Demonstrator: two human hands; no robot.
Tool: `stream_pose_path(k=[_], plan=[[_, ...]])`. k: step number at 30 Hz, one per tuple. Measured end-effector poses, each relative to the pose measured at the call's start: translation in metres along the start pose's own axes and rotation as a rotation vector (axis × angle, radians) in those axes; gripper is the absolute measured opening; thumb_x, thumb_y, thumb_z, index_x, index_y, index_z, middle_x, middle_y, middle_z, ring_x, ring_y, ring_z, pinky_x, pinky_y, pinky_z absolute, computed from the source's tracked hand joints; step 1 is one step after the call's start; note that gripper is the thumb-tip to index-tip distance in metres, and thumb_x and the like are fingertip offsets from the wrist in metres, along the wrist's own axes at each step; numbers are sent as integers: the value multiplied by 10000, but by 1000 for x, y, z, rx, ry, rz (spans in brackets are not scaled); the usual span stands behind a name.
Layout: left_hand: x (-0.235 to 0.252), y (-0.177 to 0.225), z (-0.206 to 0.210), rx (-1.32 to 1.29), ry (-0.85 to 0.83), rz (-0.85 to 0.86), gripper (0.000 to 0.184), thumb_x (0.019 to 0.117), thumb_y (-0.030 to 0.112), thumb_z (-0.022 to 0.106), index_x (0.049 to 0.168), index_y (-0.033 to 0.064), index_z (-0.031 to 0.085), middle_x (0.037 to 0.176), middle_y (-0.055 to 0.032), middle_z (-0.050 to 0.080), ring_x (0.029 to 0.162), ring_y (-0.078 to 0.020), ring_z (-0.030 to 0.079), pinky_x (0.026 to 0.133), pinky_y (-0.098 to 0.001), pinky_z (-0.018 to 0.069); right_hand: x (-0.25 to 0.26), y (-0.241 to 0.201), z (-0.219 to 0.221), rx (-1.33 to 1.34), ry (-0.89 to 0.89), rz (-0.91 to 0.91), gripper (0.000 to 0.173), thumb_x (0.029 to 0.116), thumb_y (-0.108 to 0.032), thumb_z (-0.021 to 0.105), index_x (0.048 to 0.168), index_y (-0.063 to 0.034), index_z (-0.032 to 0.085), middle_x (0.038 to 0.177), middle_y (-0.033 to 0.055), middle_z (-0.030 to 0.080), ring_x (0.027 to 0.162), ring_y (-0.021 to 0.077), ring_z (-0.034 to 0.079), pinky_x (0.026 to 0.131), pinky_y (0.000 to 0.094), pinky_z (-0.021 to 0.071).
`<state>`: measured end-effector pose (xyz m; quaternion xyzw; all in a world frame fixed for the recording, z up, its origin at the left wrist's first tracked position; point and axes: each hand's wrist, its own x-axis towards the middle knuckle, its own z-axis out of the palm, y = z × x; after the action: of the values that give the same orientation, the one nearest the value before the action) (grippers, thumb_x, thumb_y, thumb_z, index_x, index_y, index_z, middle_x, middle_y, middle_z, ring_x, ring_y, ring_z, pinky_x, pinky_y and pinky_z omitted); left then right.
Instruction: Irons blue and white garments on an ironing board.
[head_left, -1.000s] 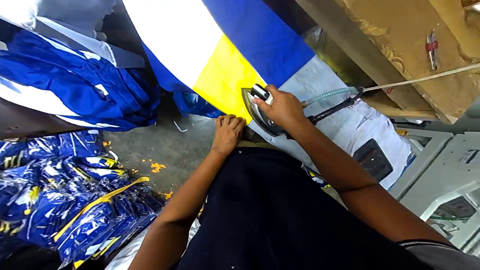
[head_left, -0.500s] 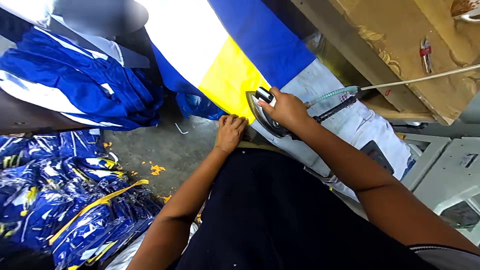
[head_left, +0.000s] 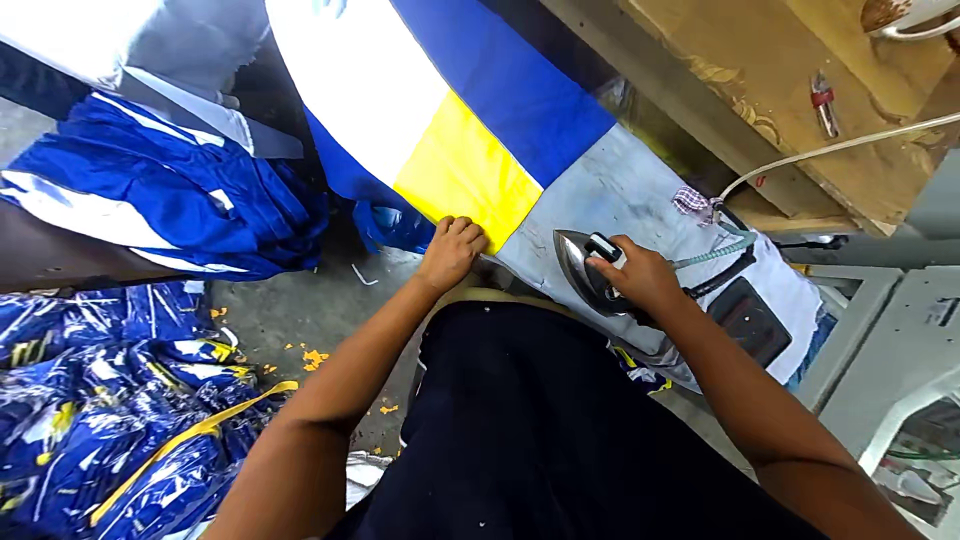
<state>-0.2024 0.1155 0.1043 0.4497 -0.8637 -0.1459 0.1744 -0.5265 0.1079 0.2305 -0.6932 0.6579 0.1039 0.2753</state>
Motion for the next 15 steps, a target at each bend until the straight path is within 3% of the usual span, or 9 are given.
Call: stream_pose_path(k=[5,8,11,15], plan=[[18,-14,-24,-11,-239,98,264,954,83,692,1200,-15,689,1205,-247,666,1157,-464,626,931,-631,491,-4,6,1,-3,-18,-22,563,1012,-511,615,1342,-54,613,990,257,712,912,469,697,778,671,518],[20,-18,-19,27,-263,124,184,988,25,613,1140,-8,710,1160,-246,672,1120,-462,637,884,-606,515,-5,4,0,17,-13,-19,565,1009,-514,620,1350,-63,616,1007,259,714,934,471,695,795,669,517],[31,-19,-21,-12,-271,140,146,970,15,611,1051,-21,727,1072,-239,688,1053,-454,661,827,-604,528,-6,4,1,31,-1,-15,583,1005,-515,626,1376,-66,612,1040,270,716,962,484,692,814,682,511],[73,-16,-39,-184,-362,40,196,988,73,615,1096,-39,733,1145,-259,678,1131,-462,635,921,-632,500,-5,3,-1,44,-11,-10,569,1004,-496,639,1371,-62,618,1044,268,718,974,486,691,827,684,503]])
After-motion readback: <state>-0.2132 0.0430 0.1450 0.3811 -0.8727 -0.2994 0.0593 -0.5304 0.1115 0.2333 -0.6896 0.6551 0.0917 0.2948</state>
